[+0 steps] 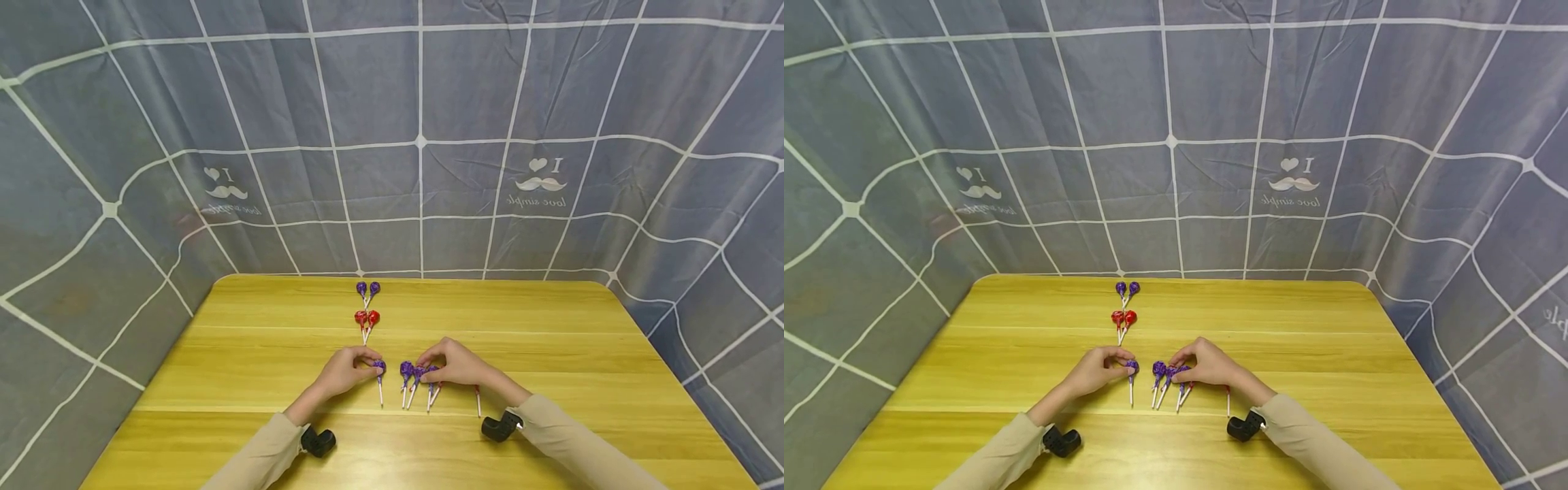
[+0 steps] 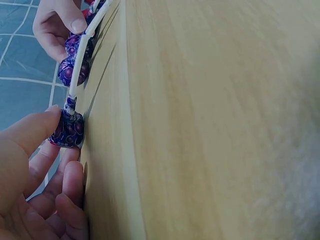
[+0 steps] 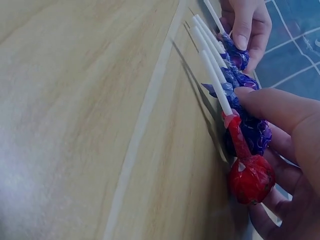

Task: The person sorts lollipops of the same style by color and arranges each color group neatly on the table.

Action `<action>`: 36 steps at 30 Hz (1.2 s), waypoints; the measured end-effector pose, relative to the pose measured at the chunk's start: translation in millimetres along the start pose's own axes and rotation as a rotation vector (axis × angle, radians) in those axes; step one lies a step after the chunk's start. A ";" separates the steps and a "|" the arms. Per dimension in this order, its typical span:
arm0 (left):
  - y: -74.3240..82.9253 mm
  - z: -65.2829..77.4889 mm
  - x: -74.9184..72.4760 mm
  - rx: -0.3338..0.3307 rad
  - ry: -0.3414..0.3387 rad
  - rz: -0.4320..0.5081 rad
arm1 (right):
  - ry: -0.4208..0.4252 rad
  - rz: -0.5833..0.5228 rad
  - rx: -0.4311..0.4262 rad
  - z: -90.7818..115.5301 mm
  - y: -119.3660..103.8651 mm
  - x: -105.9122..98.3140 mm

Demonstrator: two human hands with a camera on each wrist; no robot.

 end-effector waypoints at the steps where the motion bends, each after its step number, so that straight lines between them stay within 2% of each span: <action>1: -0.1 0.1 0.0 0.000 0.000 -0.004 | 0.000 0.003 0.004 -0.2 -0.2 0.3; 9: 0.0 0.9 2.0 0.007 -0.013 0.000 | 0.017 0.012 0.030 -0.6 1.5 0.0; 16: -2.3 1.7 2.8 0.012 -0.018 -0.015 | 0.028 -0.002 0.020 0.5 1.3 1.3; 27: -0.5 3.5 1.2 0.022 0.010 -0.051 | 0.068 0.015 0.073 1.8 6.4 1.4; 36: 0.8 6.1 0.2 0.030 0.034 -0.049 | 0.059 -0.043 0.093 3.1 7.1 1.9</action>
Point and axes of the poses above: each hand's wrist, its own z-axis away from the middle knuckle, its own x-axis out of the palm, y = z × x, the point moved 8 cm from there along -z, towards the middle knuckle, and after that the axes turned 12 degrees about x, right-handed, at the moved point
